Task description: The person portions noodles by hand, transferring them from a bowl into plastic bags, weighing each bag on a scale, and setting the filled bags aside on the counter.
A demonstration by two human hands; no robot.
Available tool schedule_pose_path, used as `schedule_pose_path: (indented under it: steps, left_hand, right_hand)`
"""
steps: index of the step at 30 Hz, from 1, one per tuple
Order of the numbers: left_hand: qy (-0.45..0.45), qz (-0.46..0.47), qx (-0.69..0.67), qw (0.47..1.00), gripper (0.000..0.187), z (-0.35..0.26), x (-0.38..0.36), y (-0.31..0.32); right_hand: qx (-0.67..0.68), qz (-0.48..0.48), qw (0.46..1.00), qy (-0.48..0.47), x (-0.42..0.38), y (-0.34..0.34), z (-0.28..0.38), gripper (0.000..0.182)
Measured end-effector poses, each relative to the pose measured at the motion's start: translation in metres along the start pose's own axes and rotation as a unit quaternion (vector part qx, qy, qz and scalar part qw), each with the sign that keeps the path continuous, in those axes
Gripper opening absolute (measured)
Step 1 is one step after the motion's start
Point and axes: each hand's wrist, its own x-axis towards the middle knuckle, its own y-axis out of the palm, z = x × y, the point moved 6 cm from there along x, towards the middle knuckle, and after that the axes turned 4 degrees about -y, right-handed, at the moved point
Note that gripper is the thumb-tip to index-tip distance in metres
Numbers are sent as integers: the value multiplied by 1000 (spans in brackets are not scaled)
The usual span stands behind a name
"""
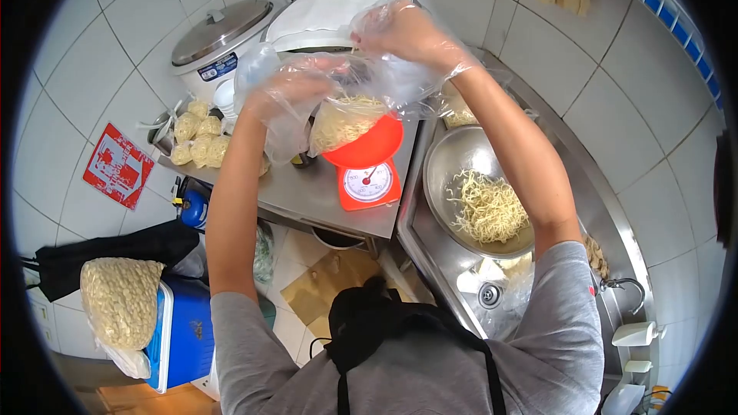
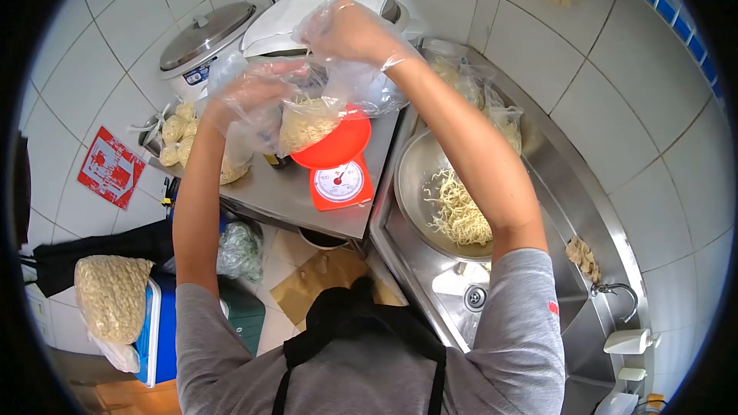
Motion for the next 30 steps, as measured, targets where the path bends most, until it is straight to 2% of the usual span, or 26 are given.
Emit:
schedule_pose_path:
  steps: [2,3,7,9,11,13,15,16,18,19,21,22,24,26,27,29,30]
  left_hand:
    - [22,16,-19,999,51,-1,-1,2]
    - [42,33,-36,998,50,-3,-1,4]
    - [52,61,-78,994,50,6,5,29]
    - [33,67,0,997,51,14,11,50]
    - [13,48,30,998,51,1,0,69]
    - [-8,33,61,998,51,1,-7,77]
    - [10,76,8,997,46,5,-11,86]
    - [5,84,7,996,46,4,-12,89]
    - [47,59,198,977,40,-14,-17,91]
    - [43,69,198,977,40,-21,-21,92]
    - [126,33,368,920,38,-48,-39,94]
    - [125,43,370,920,38,-59,-49,97]
    - [-10,-50,209,977,36,-64,-67,87]
    - [9,-49,207,977,34,-65,-77,78]
    - [30,-57,202,977,31,-68,-81,76]
    - [3,-68,200,977,28,-78,-89,82]
    - [-22,-89,195,977,24,-81,-93,82]
  right_hand:
    - [-26,-49,997,61,1,-7,-9,31]
    - [-27,-47,997,61,-3,-9,-12,31]
    - [62,-44,991,107,-46,-24,-31,28]
    - [77,-89,984,132,-79,-33,-69,32]
    - [74,-75,978,178,-121,-38,-81,29]
    - [35,16,975,220,-163,-29,-130,24]
    - [-139,133,941,278,-203,-23,-149,20]
    - [-133,134,940,286,-222,-21,-169,20]
    - [29,51,984,166,-250,-13,-194,20]
    - [-57,46,964,254,-263,-13,-205,20]
    - [-89,24,956,280,-290,-6,-226,21]
    - [-128,1,947,295,-302,-6,-234,22]
    - [-160,-4,928,336,-318,-3,-232,26]
    - [-168,-103,958,207,-325,-3,-230,30]
    - [-164,-108,957,215,-326,-4,-237,30]
    - [-124,37,957,259,-312,6,-233,32]
    - [-121,32,957,263,-306,4,-223,32]
